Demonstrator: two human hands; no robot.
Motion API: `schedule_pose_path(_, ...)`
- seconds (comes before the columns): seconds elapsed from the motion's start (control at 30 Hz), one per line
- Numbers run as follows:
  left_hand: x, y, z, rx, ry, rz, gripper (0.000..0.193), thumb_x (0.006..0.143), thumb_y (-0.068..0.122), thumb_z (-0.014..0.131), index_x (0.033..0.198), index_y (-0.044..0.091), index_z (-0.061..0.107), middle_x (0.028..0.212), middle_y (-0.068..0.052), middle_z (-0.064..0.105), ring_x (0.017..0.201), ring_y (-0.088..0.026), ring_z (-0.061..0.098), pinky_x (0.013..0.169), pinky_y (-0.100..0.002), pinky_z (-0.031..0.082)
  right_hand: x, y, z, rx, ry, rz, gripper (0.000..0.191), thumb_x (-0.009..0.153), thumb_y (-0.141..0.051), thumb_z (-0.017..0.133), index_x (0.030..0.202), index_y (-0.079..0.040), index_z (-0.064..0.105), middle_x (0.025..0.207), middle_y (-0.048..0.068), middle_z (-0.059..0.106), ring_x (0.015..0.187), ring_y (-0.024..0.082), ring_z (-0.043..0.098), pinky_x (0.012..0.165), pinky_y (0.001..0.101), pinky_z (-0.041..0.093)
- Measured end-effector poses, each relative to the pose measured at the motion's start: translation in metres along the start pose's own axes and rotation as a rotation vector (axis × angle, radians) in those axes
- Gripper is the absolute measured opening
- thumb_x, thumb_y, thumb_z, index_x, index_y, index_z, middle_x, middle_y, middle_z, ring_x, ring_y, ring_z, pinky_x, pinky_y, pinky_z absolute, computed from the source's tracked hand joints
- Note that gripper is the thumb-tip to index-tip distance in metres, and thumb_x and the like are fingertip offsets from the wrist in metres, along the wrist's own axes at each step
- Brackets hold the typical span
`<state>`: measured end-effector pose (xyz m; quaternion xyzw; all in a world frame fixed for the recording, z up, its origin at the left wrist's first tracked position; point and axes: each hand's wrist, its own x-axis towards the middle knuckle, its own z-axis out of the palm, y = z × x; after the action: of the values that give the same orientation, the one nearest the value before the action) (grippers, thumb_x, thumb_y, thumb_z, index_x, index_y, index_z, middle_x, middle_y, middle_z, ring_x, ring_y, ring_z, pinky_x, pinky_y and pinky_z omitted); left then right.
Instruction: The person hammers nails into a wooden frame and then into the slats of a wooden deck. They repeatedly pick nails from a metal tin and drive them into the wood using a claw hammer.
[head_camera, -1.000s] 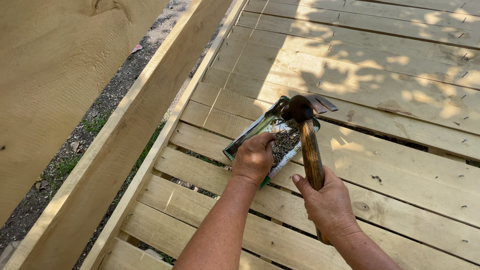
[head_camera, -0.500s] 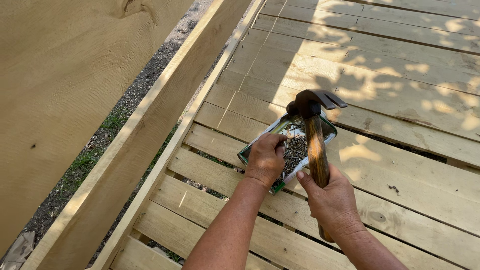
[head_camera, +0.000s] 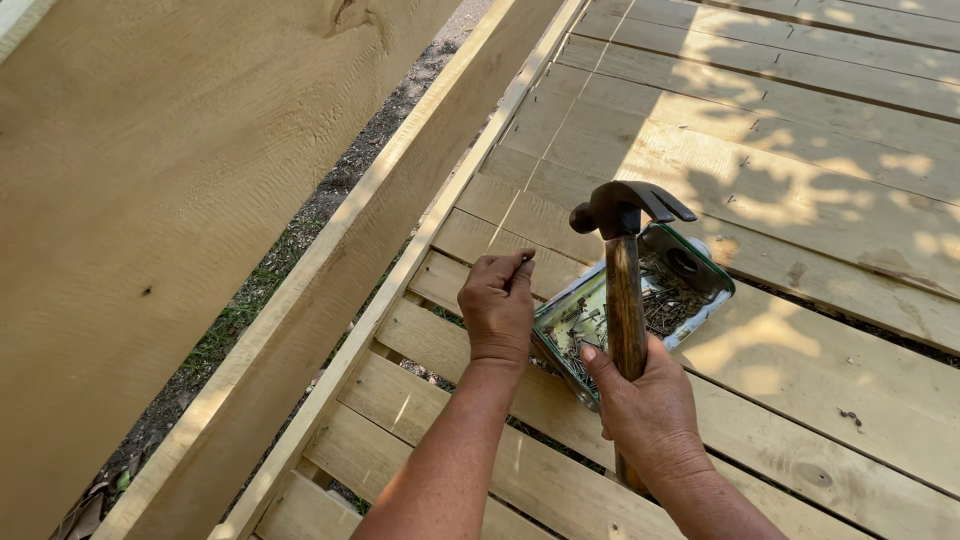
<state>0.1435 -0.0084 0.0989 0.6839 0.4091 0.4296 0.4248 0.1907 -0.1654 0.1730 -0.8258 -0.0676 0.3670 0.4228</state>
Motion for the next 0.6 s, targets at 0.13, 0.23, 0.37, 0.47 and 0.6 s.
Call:
schedule_pose_path(0.13,0.016,-0.027,-0.025,0.037,0.161,-0.108,0.013,0.086,0.01,0.08,0.099,0.009,0.083,0.085,-0.006,0.073,0.071,-0.015,0.068,0.066,-0.028,0.057,0.0,-0.013,0.024,0.013,-0.045,-0.085,0.041,0.088,-0.039,0.073,0.11,-0.007,0.06,0.059,0.004,0.052,0.046,0.016,0.053,0.043,0.0353,0.05)
schedule_pose_path(0.23,0.026,-0.045,-0.043,0.127,0.198,-0.195,0.012,0.085,0.01,0.079,0.097,0.01,0.083,0.084,-0.005,0.076,0.071,-0.014,0.072,0.07,-0.027,0.059,0.002,-0.026,0.044,0.022,-0.034,-0.003,0.046,0.089,-0.043,0.079,0.109,-0.006,0.06,0.059,0.006,0.053,0.046,0.018,0.054,0.044,0.0371,0.05)
schedule_pose_path(0.37,0.037,-0.065,-0.055,0.098,0.209,-0.208,0.012,0.088,0.007,0.074,0.098,0.006,0.081,0.091,-0.007,0.078,0.075,-0.014,0.074,0.072,-0.028,0.06,0.003,-0.041,0.068,-0.02,-0.045,0.014,0.043,0.092,-0.041,0.076,0.109,-0.004,0.061,0.06,0.006,0.056,0.048,0.017,0.057,0.045,0.0368,0.052)
schedule_pose_path(0.47,0.047,-0.075,-0.054,0.117,0.162,-0.182,0.012,0.09,0.009,0.072,0.098,0.005,0.08,0.087,-0.008,0.079,0.076,-0.016,0.075,0.074,-0.03,0.06,0.006,-0.05,0.081,-0.088,-0.049,0.07,0.043,0.094,-0.042,0.075,0.111,-0.005,0.06,0.061,0.007,0.059,0.049,0.018,0.059,0.047,0.0376,0.054)
schedule_pose_path(0.6,0.06,-0.082,-0.046,0.12,0.147,-0.107,0.011,0.09,0.009,0.071,0.097,0.004,0.078,0.088,-0.011,0.078,0.078,-0.021,0.075,0.076,-0.033,0.059,0.011,-0.051,0.096,-0.054,-0.038,0.088,0.04,0.093,-0.04,0.075,0.112,-0.009,0.058,0.059,0.008,0.059,0.048,0.018,0.058,0.048,0.0376,0.052)
